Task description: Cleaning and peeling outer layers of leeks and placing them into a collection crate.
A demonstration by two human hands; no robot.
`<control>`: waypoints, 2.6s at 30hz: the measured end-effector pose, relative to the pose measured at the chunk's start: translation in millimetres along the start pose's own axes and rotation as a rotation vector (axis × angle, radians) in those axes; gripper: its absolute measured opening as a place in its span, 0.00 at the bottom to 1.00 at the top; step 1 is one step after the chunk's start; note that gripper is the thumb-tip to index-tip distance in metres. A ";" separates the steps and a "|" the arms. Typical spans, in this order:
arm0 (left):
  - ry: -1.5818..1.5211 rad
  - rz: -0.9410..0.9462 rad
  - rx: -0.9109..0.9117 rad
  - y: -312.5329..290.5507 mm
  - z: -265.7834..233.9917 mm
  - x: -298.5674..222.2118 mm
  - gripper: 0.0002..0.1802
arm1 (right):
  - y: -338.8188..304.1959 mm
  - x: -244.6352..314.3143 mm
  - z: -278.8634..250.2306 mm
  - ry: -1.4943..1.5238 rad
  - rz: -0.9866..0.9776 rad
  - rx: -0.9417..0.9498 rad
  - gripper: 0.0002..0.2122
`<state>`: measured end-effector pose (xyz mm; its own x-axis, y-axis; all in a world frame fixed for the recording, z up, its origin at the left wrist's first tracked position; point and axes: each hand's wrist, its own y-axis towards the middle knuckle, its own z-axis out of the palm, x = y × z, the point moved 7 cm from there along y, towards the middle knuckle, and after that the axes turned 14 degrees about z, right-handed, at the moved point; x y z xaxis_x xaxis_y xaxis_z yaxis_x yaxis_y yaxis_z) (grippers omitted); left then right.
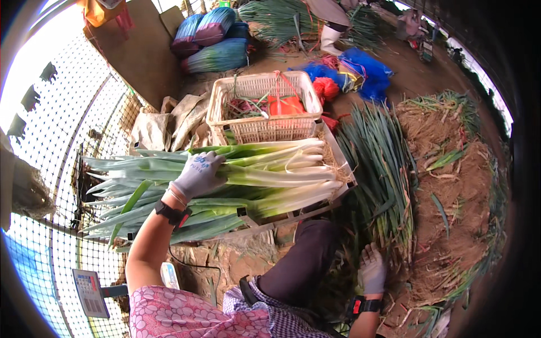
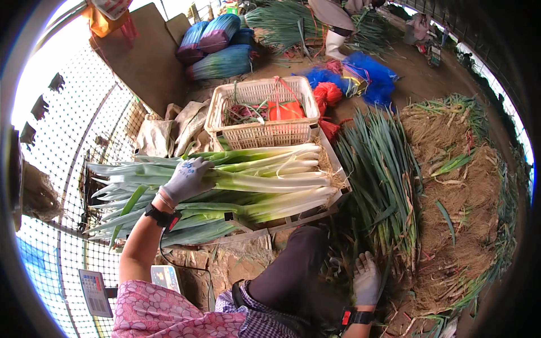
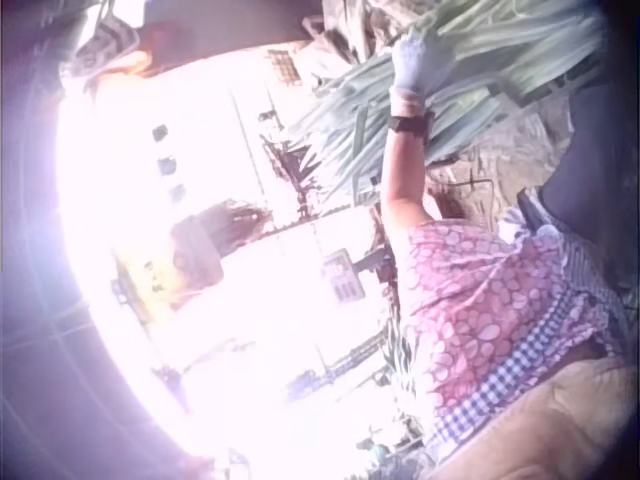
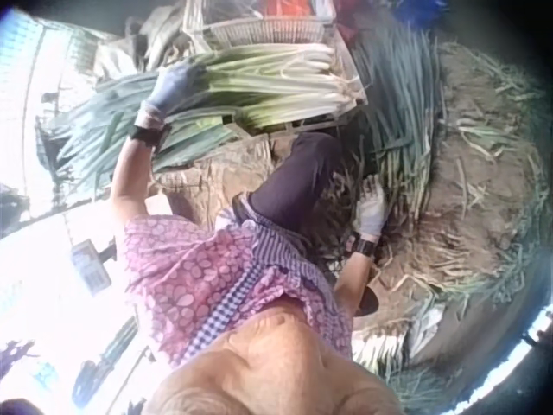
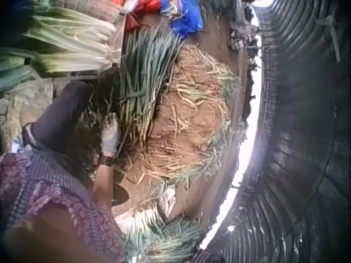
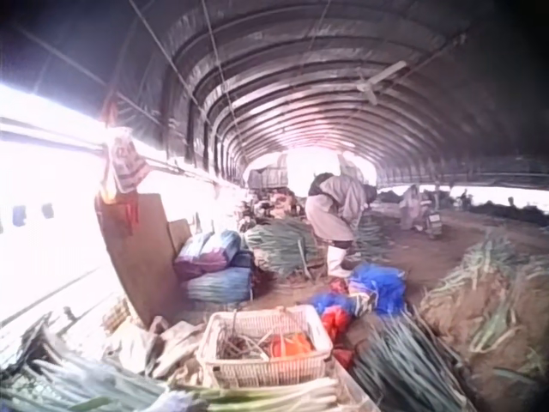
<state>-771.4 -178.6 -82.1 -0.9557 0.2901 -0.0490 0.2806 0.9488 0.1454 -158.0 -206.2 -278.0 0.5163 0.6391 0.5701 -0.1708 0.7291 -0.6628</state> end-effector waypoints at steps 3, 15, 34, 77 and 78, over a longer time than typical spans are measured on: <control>0.081 -0.010 0.098 -0.7 18.9 14.2 0.15 | 10.5 -4.3 22.4 -0.054 -0.002 0.043 0.19; 0.163 0.024 0.005 22.3 31.1 -11.9 0.15 | 23.6 14.0 102.3 -0.141 -0.080 0.019 0.13; -0.307 -0.028 0.124 -34.6 -115.3 10.7 0.12 | 1.0 136.3 -64.8 -0.184 -0.435 -0.240 0.19; 0.160 -1.129 0.078 -240.6 -19.4 173.6 0.26 | -0.5 -22.4 -166.2 -1.036 -0.115 -0.442 0.17; 0.190 -1.166 0.123 -269.2 -16.1 205.4 0.21 | -2.1 -22.8 -164.8 -1.051 -0.101 -0.464 0.17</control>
<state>-1044.6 -376.4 -115.4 -0.6351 -0.7702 0.0595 -0.7709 0.6368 0.0137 -31.1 -262.7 -369.6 -0.4810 0.6307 0.6090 0.2695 0.7673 -0.5819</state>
